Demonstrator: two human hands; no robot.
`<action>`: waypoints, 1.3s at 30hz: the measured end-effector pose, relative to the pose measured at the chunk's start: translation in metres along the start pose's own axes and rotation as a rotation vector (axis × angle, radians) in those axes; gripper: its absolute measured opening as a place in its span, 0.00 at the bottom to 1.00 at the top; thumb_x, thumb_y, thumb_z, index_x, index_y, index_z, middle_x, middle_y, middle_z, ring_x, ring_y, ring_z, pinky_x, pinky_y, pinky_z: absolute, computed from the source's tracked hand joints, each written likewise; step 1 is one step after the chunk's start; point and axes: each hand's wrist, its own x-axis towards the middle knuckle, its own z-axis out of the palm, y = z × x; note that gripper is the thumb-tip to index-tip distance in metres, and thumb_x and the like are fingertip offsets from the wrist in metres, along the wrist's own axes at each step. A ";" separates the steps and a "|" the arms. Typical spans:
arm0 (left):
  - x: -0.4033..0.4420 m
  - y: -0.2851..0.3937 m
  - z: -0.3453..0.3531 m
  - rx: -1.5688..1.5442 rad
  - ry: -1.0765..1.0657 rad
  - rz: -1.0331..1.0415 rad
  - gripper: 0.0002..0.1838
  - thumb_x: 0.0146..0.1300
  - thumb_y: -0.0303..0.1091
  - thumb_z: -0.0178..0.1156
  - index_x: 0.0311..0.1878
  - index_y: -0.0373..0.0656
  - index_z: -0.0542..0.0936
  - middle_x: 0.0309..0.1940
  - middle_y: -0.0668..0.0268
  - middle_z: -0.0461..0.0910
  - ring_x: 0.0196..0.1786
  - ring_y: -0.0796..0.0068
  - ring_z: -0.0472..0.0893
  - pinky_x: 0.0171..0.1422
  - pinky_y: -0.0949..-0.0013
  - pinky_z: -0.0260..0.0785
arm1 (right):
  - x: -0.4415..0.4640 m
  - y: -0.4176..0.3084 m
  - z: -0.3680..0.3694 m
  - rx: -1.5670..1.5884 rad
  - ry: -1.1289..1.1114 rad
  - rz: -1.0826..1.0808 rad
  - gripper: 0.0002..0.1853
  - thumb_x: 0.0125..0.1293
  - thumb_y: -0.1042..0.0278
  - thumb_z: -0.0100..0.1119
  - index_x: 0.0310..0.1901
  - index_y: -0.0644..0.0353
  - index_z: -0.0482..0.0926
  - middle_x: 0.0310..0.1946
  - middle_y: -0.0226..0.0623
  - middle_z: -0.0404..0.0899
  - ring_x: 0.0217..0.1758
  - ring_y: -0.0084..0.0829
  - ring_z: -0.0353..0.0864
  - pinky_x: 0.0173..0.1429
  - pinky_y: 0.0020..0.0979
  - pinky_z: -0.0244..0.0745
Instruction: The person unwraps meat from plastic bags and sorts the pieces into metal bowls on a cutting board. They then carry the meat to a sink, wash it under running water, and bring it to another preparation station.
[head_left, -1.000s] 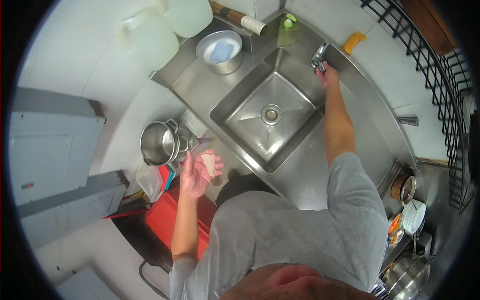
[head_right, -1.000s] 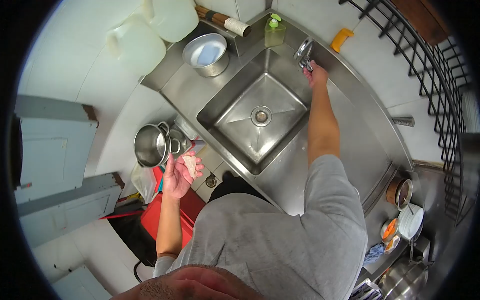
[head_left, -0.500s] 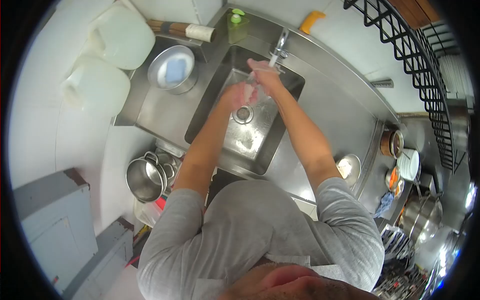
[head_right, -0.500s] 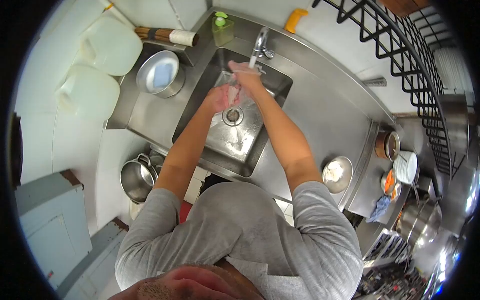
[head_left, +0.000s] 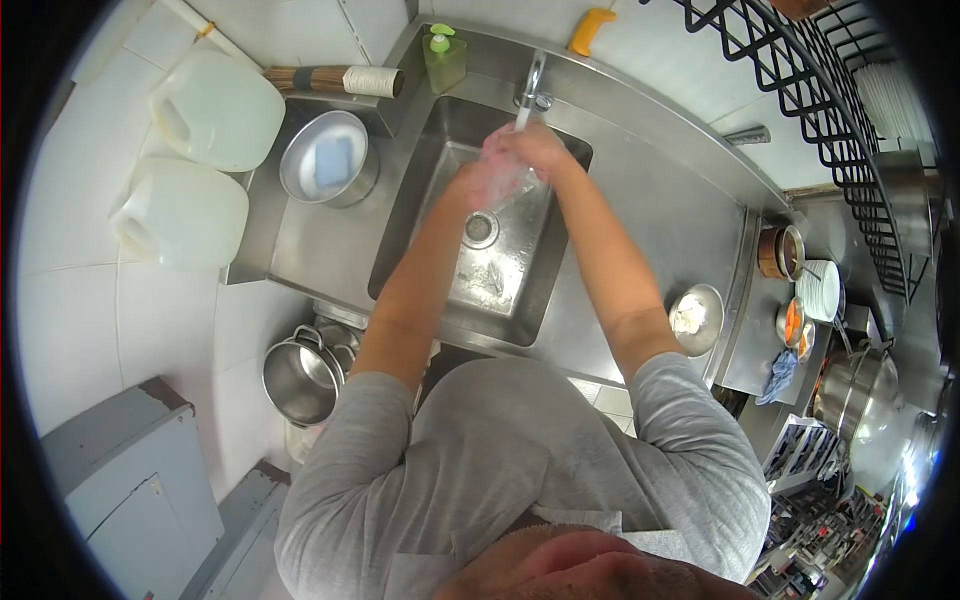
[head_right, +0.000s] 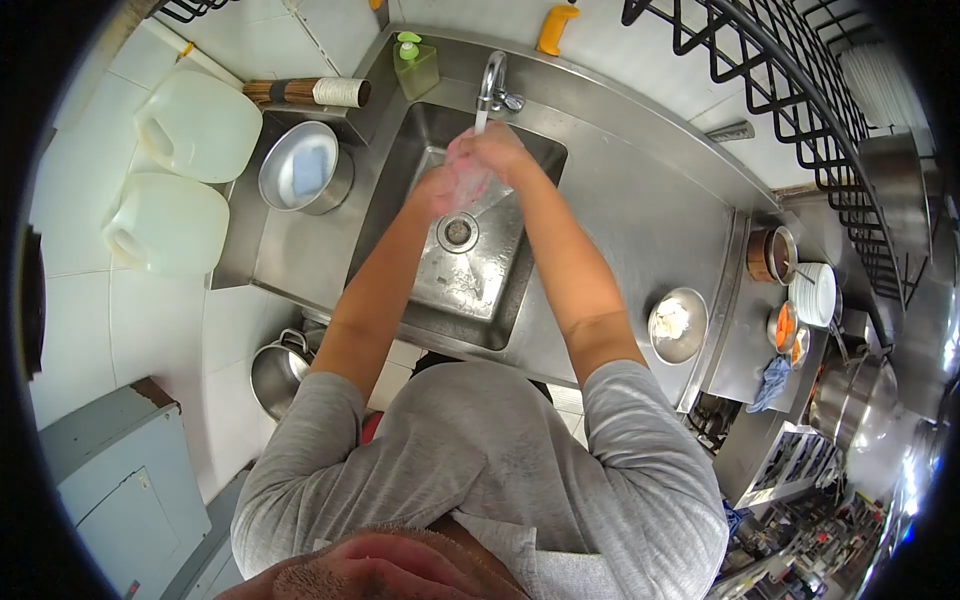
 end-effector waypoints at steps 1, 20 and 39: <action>0.003 -0.001 -0.003 0.092 0.083 -0.093 0.18 0.73 0.45 0.57 0.60 0.48 0.73 0.42 0.66 0.80 0.40 0.73 0.77 0.40 0.65 0.72 | -0.001 0.000 0.001 -0.130 0.114 -0.044 0.07 0.65 0.75 0.61 0.41 0.69 0.83 0.35 0.46 0.86 0.35 0.34 0.87 0.39 0.35 0.84; 0.064 0.003 0.019 1.158 0.162 -0.429 0.17 0.69 0.52 0.63 0.44 0.48 0.79 0.27 0.77 0.72 0.27 0.83 0.70 0.30 0.71 0.65 | -0.357 0.212 -0.113 0.507 0.812 0.266 0.27 0.63 0.39 0.68 0.42 0.61 0.82 0.34 0.37 0.85 0.32 0.27 0.85 0.35 0.27 0.82; 0.012 -0.097 0.079 0.734 0.005 -0.414 0.31 0.68 0.52 0.65 0.64 0.40 0.74 0.52 0.63 0.81 0.58 0.71 0.79 0.61 0.62 0.73 | -0.305 0.133 -0.166 0.194 0.932 -0.036 0.08 0.58 0.74 0.62 0.36 0.71 0.80 0.27 0.38 0.80 0.21 0.29 0.79 0.28 0.29 0.79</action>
